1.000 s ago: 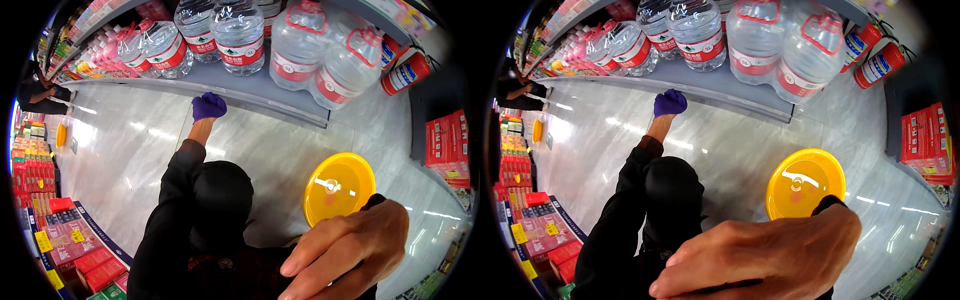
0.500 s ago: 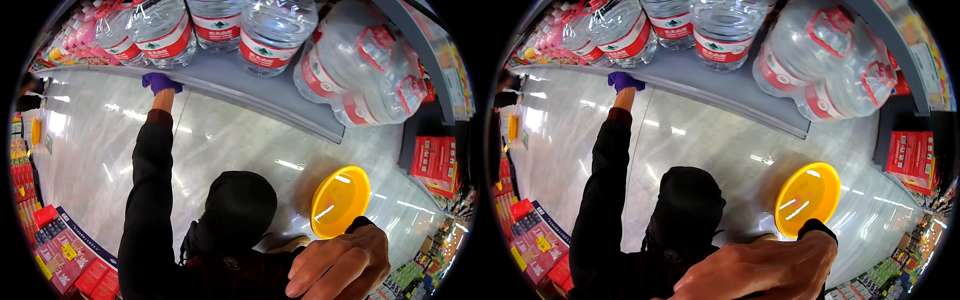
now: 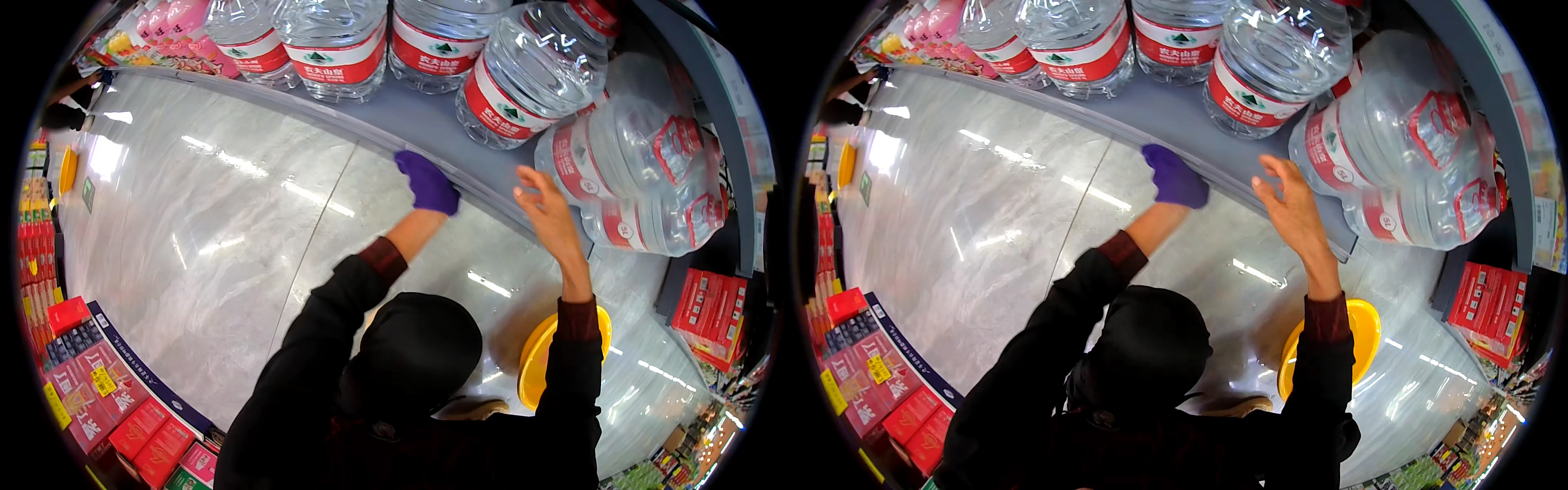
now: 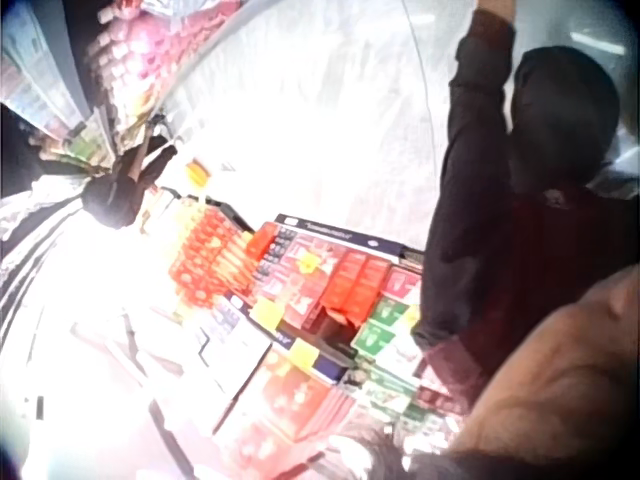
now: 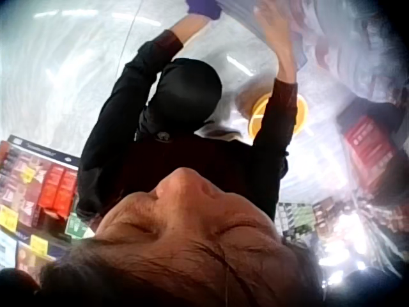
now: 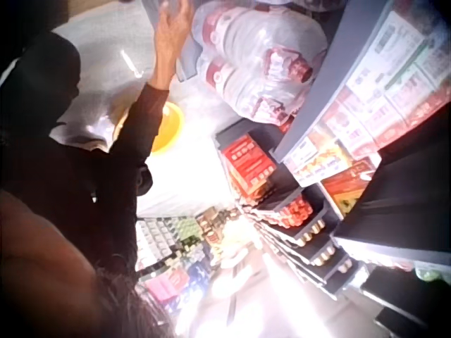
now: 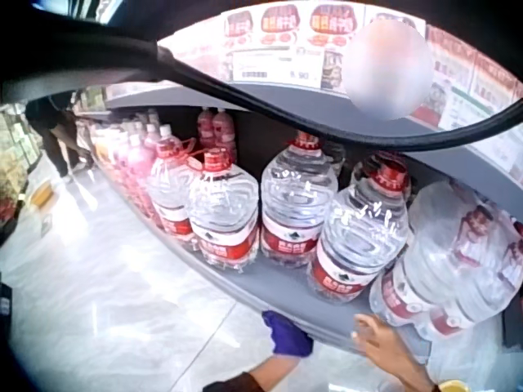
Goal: The person wrings a cloth in a yellow bucket of water and then wipes the edges of the supermarket shelves and the tops of large water bottles and juice cartons by hand.
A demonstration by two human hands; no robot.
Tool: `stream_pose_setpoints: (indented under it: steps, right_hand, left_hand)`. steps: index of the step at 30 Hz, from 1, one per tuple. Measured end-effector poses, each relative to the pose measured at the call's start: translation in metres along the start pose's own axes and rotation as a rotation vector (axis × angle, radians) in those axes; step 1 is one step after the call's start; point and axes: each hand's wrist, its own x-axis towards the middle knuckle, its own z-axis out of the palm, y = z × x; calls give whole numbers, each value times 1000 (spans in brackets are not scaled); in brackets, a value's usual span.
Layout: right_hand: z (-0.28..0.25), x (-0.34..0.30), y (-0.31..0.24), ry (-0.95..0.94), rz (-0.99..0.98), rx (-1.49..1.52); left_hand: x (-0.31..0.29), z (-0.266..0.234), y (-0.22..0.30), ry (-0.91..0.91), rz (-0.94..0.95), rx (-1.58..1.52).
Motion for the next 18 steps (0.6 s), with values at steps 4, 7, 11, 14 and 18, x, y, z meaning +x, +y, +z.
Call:
stream_pose_setpoints:
  steps: [4, 7, 11, 14, 18]
  right_hand:
    - [16, -1, 83, 86, -9, -503]
    - [23, -9, 89, 152, -53, -512]
    - [38, -13, 88, 264, -54, -499]
    - [43, -11, 94, 314, -120, -521]
    - [39, -10, 89, 282, -123, -522]
  left_hand:
    - [7, -16, -2, -88, 29, 175]
    - [56, -29, 29, -159, 174, -30]
    - [121, -37, 139, -110, 264, -77]
    - [151, -44, 218, 7, 415, 88]
    - [181, -58, 253, 170, 591, 369]
